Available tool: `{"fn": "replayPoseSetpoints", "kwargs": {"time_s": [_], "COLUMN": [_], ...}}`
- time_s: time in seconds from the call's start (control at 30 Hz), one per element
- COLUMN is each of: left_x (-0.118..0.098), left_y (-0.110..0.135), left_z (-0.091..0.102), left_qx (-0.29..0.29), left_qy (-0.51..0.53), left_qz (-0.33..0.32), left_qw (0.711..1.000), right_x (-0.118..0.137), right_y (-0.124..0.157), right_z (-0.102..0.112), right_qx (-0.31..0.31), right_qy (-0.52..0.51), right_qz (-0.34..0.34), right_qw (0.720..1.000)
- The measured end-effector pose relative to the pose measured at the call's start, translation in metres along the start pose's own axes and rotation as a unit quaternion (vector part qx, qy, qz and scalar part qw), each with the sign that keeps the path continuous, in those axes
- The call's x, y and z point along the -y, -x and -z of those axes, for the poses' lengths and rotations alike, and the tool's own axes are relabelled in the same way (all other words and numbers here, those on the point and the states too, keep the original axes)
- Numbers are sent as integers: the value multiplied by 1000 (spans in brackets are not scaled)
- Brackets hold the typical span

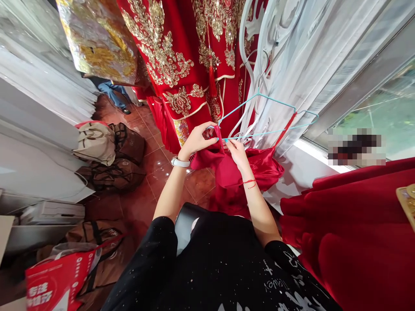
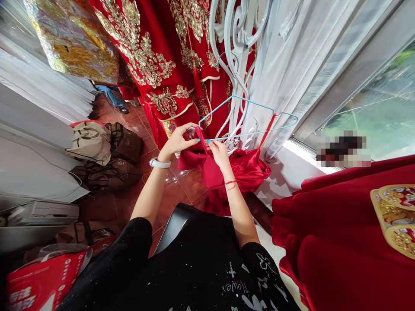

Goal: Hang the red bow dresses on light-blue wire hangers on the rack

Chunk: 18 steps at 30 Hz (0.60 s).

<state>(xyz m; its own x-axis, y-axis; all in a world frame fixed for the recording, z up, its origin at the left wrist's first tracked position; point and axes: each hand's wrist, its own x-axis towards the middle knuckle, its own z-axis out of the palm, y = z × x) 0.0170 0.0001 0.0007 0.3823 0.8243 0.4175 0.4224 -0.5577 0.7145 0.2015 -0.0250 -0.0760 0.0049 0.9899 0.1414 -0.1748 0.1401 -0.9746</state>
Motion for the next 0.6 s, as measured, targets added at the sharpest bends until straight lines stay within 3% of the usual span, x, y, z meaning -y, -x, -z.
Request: {"fn": "replayPoseSetpoints", "kwargs": {"time_s": [0.07,0.13,0.23,0.3,0.37,0.43,0.6], "left_x": [1,1,5,10,14,17,18], "left_y": [0,-2,-5,-7,-8,-9,-9], "left_z": [-3,-8,-13,-14,-13,-12,-10], "left_qx": [-33,-68,-87,-73,-59,-56,-55], "left_qy": [-2,-7,2,22,40,49,54], "left_qz": [14,23,23,24,27,28,28], "left_qw": [999,997,996,997,997,997,997], "right_x": [8,14,12,1,-16,-33,-51], "right_y": [11,22,36,45,54,63,75], "right_z": [23,60,130,173,202,217,229], "right_qx": [4,-29,-176,-321,-386,-381,-300], "right_qy": [24,55,129,228,340,385,416], "right_qz": [1,-15,-17,-25,-78,-131,-173], "right_qw": [1000,998,976,919,854,831,840]}}
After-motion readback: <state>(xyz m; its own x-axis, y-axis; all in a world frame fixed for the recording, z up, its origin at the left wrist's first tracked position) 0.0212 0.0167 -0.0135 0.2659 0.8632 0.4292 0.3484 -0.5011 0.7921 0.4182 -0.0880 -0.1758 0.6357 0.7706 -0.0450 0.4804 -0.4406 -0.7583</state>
